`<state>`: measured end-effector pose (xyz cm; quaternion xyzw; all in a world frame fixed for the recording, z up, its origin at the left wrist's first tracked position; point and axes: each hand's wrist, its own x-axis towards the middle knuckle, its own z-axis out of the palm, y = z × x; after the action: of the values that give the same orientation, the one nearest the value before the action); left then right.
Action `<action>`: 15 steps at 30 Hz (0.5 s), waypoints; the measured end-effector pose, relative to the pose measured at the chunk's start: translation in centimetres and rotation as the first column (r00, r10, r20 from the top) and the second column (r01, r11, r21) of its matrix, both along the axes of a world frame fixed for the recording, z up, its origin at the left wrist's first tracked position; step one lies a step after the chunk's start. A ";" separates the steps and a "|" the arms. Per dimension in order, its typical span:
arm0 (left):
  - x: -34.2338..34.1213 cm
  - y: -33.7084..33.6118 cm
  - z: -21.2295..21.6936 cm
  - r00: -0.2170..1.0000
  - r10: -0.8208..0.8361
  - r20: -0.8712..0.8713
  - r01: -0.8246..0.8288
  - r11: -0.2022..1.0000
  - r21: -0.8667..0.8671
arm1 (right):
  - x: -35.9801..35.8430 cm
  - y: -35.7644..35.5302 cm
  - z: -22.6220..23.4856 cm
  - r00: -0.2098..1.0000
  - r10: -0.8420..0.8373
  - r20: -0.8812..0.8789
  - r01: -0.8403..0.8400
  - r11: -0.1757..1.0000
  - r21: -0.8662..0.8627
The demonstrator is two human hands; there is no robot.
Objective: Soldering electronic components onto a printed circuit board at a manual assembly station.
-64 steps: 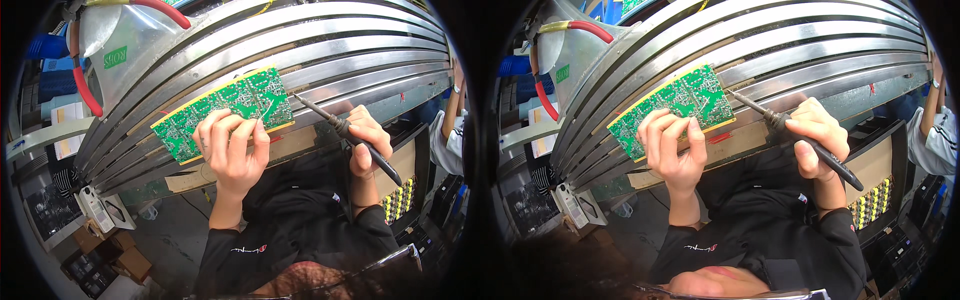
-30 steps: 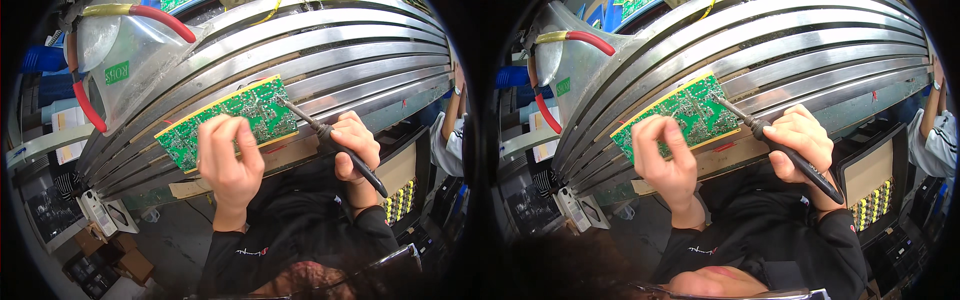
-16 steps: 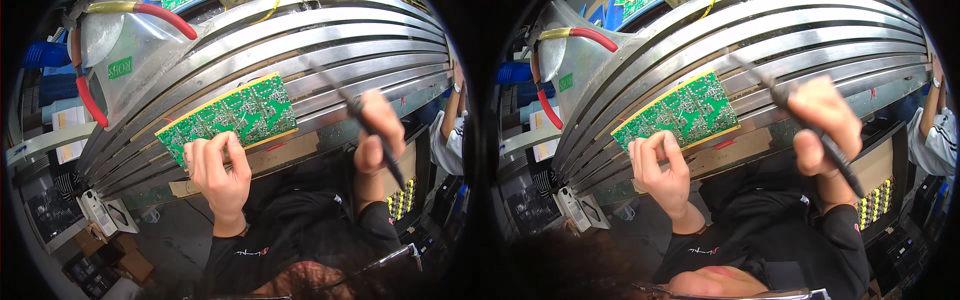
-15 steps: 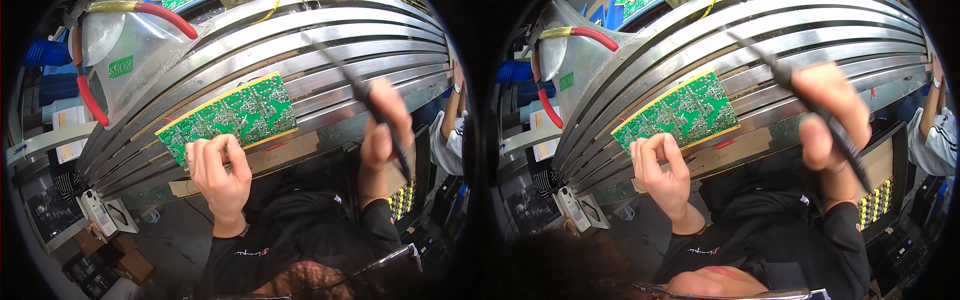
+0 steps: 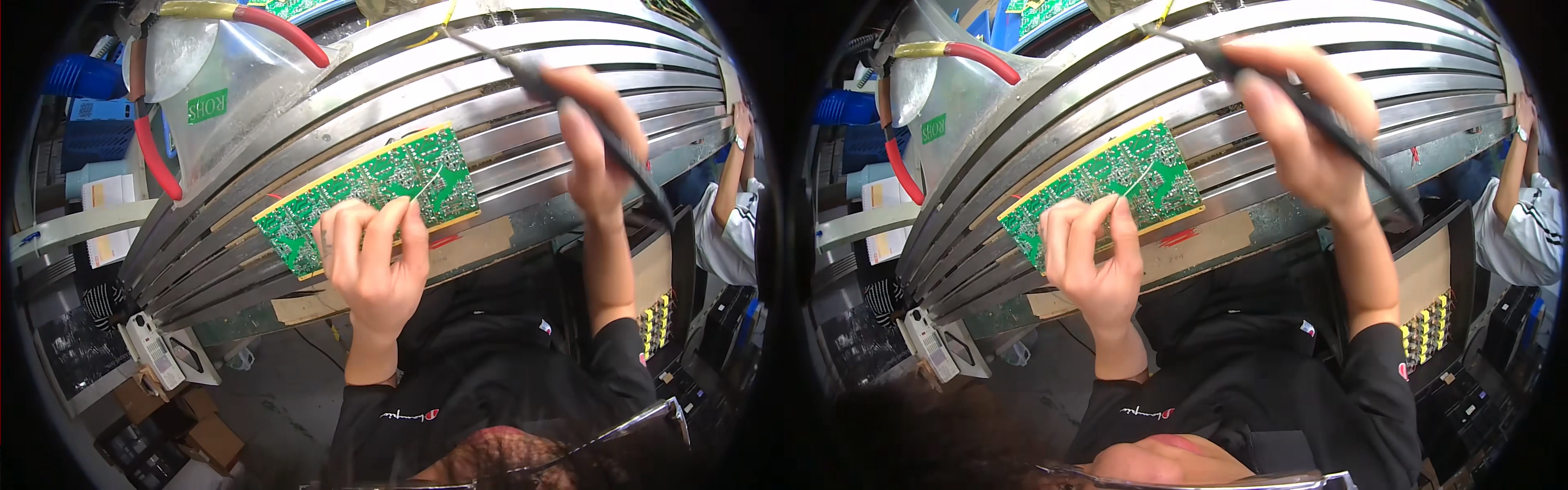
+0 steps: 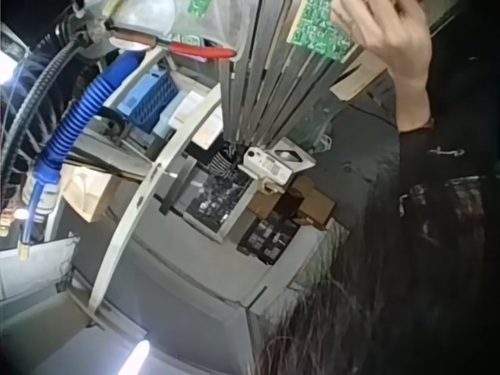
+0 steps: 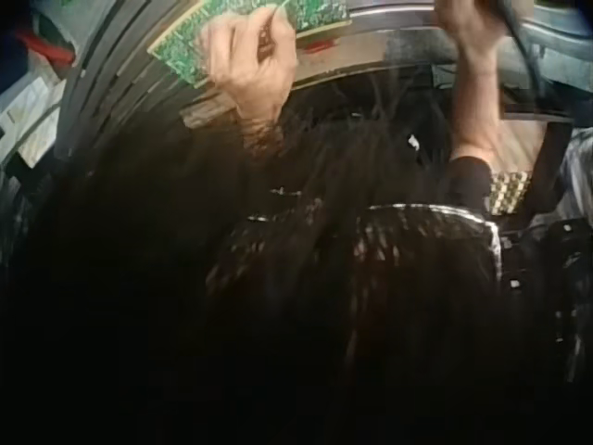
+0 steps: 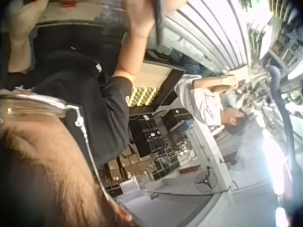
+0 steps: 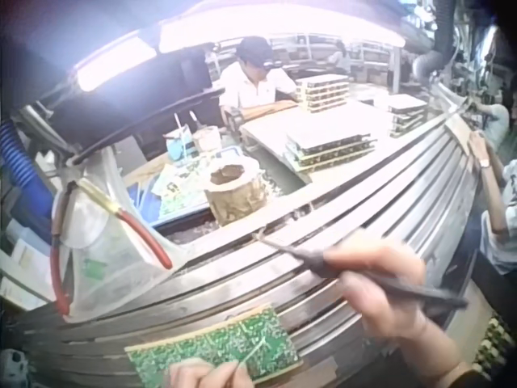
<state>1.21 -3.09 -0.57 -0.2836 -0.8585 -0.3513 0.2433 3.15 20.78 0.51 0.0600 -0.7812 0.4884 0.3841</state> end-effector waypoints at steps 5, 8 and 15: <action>-1.5 1.8 -0.4 0.996 -0.055 -0.073 0.056 0.998 0.015 | 4.2 -1.8 -4.7 0.988 0.103 -0.113 -0.128 0.964 -0.234; -1.8 2.4 -0.8 0.997 -0.041 -0.072 0.044 0.998 0.041 | 5.1 -2.0 -6.1 0.978 0.143 -0.151 -0.186 0.928 -0.324; -1.8 2.4 -1.0 0.998 -0.026 -0.060 0.026 1.000 -0.011 | 5.2 -2.1 -5.7 0.992 0.129 -0.016 -0.129 0.966 -0.225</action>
<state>-0.61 -0.71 -1.54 -0.3063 -0.8488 -0.3416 0.2629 8.35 18.66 -5.23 0.0670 -0.7151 0.5977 0.3563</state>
